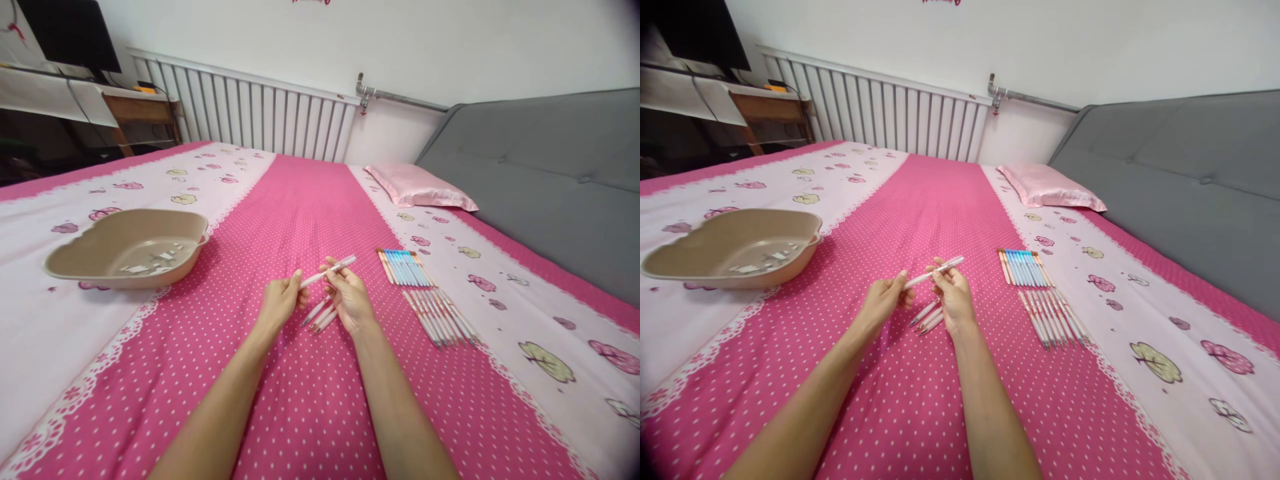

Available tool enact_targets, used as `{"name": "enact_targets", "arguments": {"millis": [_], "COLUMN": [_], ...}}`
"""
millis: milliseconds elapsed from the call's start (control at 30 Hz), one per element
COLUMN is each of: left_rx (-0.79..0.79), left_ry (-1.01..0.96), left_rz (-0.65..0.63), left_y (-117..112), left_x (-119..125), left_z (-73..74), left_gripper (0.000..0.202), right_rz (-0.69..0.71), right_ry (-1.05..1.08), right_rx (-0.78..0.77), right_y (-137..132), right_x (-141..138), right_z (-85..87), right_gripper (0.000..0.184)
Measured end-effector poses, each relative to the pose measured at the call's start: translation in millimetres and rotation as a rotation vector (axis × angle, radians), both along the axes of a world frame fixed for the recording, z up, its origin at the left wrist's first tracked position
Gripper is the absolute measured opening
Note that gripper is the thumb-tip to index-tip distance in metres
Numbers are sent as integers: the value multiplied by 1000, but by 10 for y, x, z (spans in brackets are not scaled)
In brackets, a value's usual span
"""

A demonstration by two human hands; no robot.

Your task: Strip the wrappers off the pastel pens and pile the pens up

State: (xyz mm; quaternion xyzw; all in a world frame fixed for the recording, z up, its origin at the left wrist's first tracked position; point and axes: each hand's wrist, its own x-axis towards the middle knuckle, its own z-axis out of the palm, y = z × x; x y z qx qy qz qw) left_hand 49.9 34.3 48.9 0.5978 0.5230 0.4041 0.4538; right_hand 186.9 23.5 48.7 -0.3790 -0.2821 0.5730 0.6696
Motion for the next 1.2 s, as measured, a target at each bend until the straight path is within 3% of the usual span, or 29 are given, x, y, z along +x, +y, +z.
{"name": "enact_targets", "arguments": {"millis": [167,300,500,667,900,1033,1200], "left_rx": [175,205,91,83,71,74,64], "left_ry": [-63,-18,53,41,82,96,92], "left_rz": [26,-1,38,60,12,-16,173], "left_y": [-9,4,37,50,8,38,133], "left_x": [31,37,-16,-51,-16,-68,-222], "left_z": [29,9,3,13,59,44,-24], "left_gripper": [47,26,45,46,48,46,37], "right_rz": [-41,-35,-108,-202,-22,-156,-380], "right_ry": [-17,-7,47,95,109,134,197], "right_rx": [-6,-12,26,32,-3,13,19], "right_y": [5,7,19,29,-3,29,77], "right_x": [14,4,98,175,75,184,344], "right_z": [-3,-11,4,7,33,15,-36], "right_gripper": [29,30,27,22,15,12,11]}}
